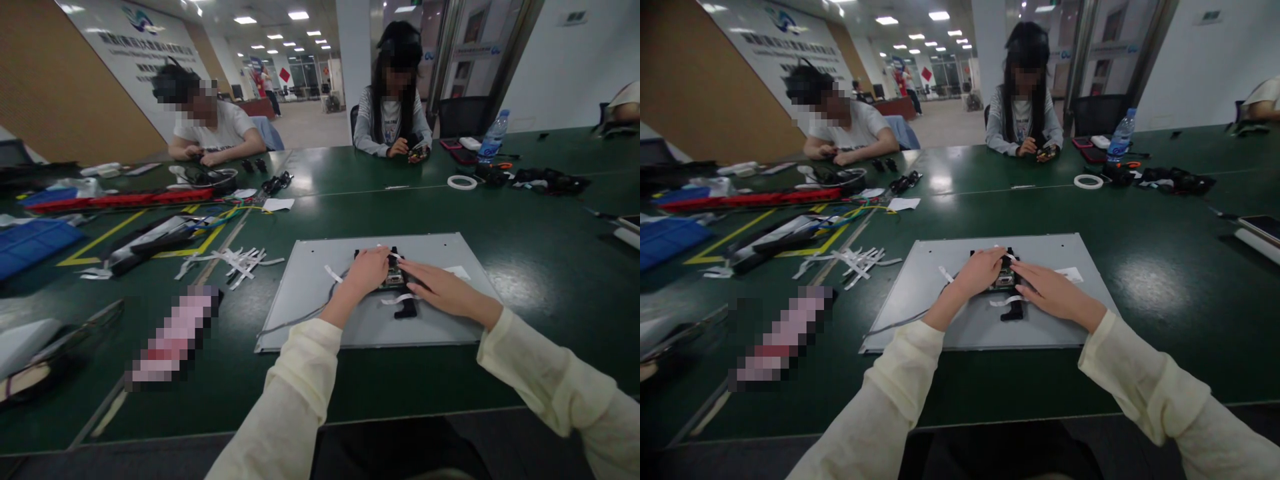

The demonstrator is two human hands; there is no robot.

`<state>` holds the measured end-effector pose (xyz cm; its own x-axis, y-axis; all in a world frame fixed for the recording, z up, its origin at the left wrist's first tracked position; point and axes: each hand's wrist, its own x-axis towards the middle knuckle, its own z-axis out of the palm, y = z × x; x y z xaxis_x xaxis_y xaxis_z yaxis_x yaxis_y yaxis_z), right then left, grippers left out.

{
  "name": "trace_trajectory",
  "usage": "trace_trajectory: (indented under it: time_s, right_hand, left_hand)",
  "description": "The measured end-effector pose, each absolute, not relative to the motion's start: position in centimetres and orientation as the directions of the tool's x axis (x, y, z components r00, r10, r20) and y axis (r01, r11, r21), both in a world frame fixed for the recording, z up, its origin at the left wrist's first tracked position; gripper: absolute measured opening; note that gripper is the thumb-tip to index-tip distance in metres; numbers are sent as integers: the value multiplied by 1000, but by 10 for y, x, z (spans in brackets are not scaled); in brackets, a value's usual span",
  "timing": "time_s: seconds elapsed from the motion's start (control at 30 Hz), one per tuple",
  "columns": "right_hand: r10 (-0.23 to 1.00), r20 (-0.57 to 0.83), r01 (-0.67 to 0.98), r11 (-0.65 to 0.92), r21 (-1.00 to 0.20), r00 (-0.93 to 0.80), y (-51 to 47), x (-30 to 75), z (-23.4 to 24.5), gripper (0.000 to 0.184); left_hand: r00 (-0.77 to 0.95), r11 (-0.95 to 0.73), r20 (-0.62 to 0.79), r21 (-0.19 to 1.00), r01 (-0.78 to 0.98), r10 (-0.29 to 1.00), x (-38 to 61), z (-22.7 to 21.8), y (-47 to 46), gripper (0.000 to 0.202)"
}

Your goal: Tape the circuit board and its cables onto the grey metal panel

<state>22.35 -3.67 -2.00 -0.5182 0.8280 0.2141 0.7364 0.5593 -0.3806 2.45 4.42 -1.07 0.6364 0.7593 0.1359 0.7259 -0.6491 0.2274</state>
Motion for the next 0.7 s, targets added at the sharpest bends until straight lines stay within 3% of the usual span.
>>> trace_trajectory:
  time_s: [0.47, 0.7]
  right_hand:
    - [851, 140, 798, 523, -300, -506, -50, 232, -23, 65]
    - [828, 169, 767, 559, -313, -535, -54, 233, -20, 61]
  left_hand:
    - [632, -637, 108, 240, 733, 767, 22, -3, 38, 39]
    - [646, -657, 119, 168, 735, 754, 22, -5, 39, 39]
